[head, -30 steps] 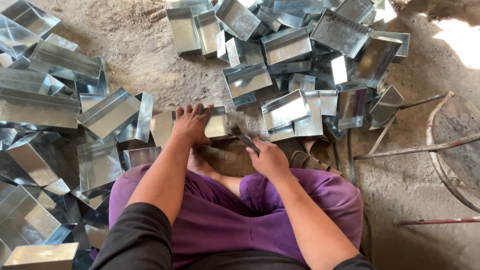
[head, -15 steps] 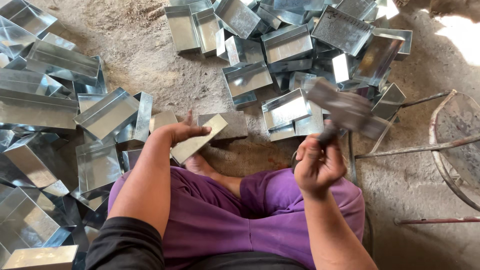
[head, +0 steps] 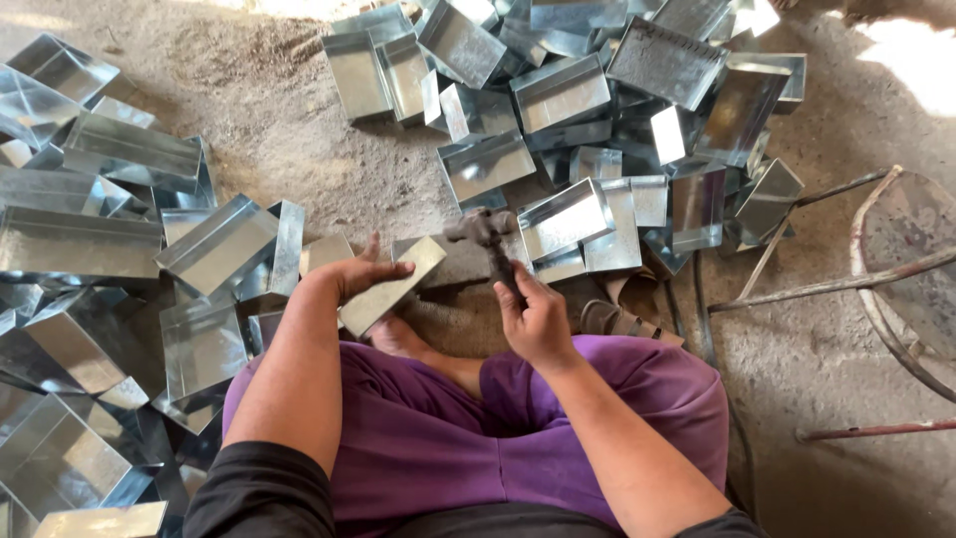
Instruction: The person sits cross-legged on the floor and repeatedly hammers small rectangular metal boxes against a wooden block. They pick up each box, strike it with a hammer to shape or flatten it, and place it back into a pile.
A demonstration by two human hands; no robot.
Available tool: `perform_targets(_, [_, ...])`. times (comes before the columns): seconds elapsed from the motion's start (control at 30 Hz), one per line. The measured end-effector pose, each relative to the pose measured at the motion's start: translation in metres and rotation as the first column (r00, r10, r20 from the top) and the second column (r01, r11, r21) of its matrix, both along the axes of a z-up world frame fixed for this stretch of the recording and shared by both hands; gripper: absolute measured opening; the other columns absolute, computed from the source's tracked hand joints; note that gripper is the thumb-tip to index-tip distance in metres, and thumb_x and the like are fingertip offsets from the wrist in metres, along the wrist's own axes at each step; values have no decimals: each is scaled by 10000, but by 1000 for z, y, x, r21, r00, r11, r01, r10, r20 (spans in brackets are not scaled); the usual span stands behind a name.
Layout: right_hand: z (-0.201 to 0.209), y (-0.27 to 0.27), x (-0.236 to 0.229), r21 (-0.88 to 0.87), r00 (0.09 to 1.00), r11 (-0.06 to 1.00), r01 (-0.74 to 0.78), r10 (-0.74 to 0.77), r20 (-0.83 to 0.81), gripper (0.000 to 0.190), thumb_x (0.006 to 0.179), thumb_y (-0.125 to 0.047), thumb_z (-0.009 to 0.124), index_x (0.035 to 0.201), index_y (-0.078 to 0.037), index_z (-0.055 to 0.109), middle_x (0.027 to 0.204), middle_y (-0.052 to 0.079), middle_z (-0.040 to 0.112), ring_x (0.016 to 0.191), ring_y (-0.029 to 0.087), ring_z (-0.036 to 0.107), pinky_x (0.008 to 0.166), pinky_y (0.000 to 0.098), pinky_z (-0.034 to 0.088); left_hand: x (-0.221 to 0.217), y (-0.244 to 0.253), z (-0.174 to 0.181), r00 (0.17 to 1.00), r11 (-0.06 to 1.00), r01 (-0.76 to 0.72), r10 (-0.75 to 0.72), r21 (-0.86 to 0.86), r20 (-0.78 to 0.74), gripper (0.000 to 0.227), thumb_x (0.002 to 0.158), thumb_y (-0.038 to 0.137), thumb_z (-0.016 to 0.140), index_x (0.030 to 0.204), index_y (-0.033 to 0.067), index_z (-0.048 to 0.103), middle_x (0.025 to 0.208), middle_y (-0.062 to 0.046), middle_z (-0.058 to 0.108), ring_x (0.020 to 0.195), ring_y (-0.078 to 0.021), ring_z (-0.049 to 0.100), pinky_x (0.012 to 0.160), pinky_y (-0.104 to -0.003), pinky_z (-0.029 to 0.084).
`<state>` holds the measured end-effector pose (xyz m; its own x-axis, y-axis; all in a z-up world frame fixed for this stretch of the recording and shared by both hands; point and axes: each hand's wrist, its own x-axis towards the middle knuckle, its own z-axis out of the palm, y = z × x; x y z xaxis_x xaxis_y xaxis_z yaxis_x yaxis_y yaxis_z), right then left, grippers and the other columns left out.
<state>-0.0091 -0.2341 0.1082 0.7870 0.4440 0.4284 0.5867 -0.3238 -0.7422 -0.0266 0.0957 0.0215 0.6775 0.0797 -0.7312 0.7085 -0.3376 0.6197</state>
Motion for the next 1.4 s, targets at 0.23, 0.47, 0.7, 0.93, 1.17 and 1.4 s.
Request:
perform_targets(0.23, [1, 2, 5, -177, 965, 982, 72, -114, -238, 358, 957, -215, 692, 1195, 52, 699, 853, 260, 738, 783, 303, 781, 633, 363, 575, -2, -7, 17, 1000, 1000, -24, 24, -20, 8, 1517, 564, 761, 774, 1642, 236, -156, 1682, -272, 167, 1578, -405, 160, 1250, -542, 227])
perform_targets(0.47, [2, -5, 7, -127, 958, 992, 15, -50, -281, 339, 989, -245, 640, 1203, 11, 701, 753, 183, 750, 597, 280, 718, 536, 354, 534, 0, -10, 14, 1000, 999, 15, -14, 48, -21, 1501, 530, 771, 728, 1656, 289, -140, 1680, -268, 184, 1568, -435, 179, 1228, -622, 240])
perform_targets(0.7, [-28, 3, 12, -135, 986, 991, -6, -17, -164, 217, 1015, -211, 689, 1061, 1, 685, 798, 202, 710, 679, 302, 698, 598, 389, 539, 2, -2, -1, 994, 991, 103, -105, 83, 25, 1493, 578, 821, 723, 1648, 238, -139, 1691, -242, 167, 1567, -424, 182, 1239, -573, 249])
perform_targets(0.93, [-89, -7, 22, -543, 765, 837, -65, -307, -566, 279, 871, -192, 712, 1075, -11, 650, 915, 237, 721, 817, 392, 764, 719, 468, 607, -1, -20, 18, 960, 933, 196, -246, 303, 136, 1479, 561, 782, 783, 1663, 212, -24, 1625, -255, 344, 1499, -395, 383, 1216, -454, 360])
perform_targets(1.17, [-134, -3, 25, -514, 862, 852, -103, -181, -474, 526, 858, -208, 777, 1282, 23, 570, 1098, 297, 683, 1034, 432, 682, 872, 462, 556, -18, -90, 127, 819, 697, 370, -557, 614, 139, 1393, 497, 705, 880, 1635, 307, 181, 1602, -139, 397, 1439, -356, 446, 1188, -447, 386])
perform_targets(1.4, [-150, -1, 27, -290, 961, 941, -173, 97, -259, 332, 904, -166, 736, 1203, -31, 691, 1134, 251, 729, 1049, 401, 695, 865, 457, 544, -1, -162, 243, 552, 410, 577, -833, 707, 32, 1166, 672, 667, 758, 1656, 342, 223, 1546, -84, 485, 1381, -328, 522, 1177, -499, 402])
